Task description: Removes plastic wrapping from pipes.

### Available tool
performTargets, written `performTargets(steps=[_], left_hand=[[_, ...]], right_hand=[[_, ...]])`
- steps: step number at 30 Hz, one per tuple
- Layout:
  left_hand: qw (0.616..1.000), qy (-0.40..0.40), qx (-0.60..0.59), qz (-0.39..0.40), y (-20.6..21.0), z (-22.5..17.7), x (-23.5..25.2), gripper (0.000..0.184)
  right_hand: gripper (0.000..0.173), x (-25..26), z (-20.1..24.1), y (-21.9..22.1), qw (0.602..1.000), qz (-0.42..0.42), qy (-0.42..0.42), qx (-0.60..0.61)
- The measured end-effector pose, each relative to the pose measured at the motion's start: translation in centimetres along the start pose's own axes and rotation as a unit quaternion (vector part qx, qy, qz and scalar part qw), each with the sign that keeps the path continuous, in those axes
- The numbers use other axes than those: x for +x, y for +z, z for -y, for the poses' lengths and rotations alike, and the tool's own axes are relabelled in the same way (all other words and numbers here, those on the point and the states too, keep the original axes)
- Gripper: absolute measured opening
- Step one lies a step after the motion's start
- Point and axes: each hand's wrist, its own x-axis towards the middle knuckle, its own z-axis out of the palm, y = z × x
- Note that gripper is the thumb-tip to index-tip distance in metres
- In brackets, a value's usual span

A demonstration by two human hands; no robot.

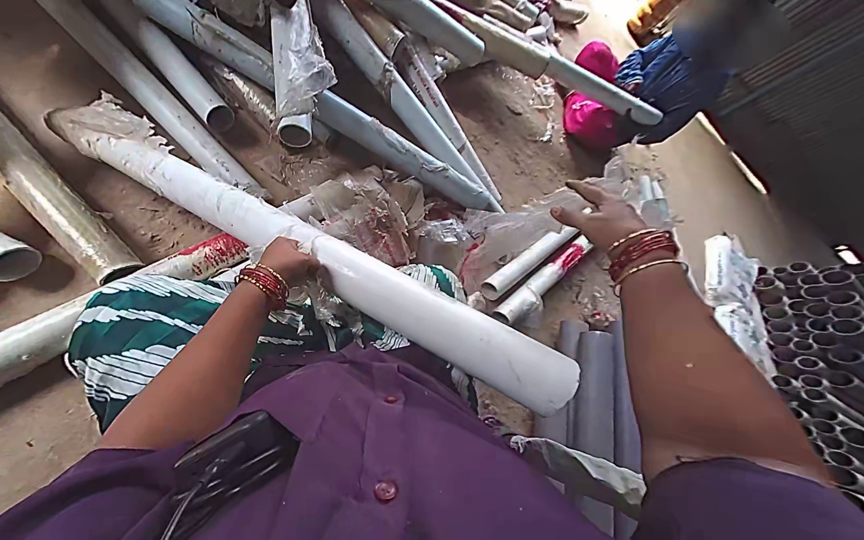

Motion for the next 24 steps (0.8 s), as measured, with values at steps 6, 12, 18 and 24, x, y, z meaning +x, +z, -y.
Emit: performTargets(steps=[6, 12, 18, 24], left_hand=[[1.0, 0.005, -0.008, -0.01, 0.3, -0.1, -0.3, 0.018], [1.0, 0.011, -0.004, -0.002, 0.2, 0.1, 0.4, 0.019], [1.0, 0.026, -0.002, 0.003, 0.0, 0.5, 0.6, 0.022], [0.999, 0.008, -0.034, 0.01, 0.1, 0.4, 0.5, 0.021]], right_hand=[[0.023, -4.4, 7.7, 5.5, 0.982, 0.156, -0.104, -0.008], [0.019, -7.5, 9.9, 10.2, 0.961, 0.225, -0.158, -0.015], [0.019, -5.2, 8.7, 9.5, 0.963, 0.205, -0.173, -0.024], [0.019, -6.1, 8.7, 10.7, 0.947, 0.274, -0.142, 0.089]])
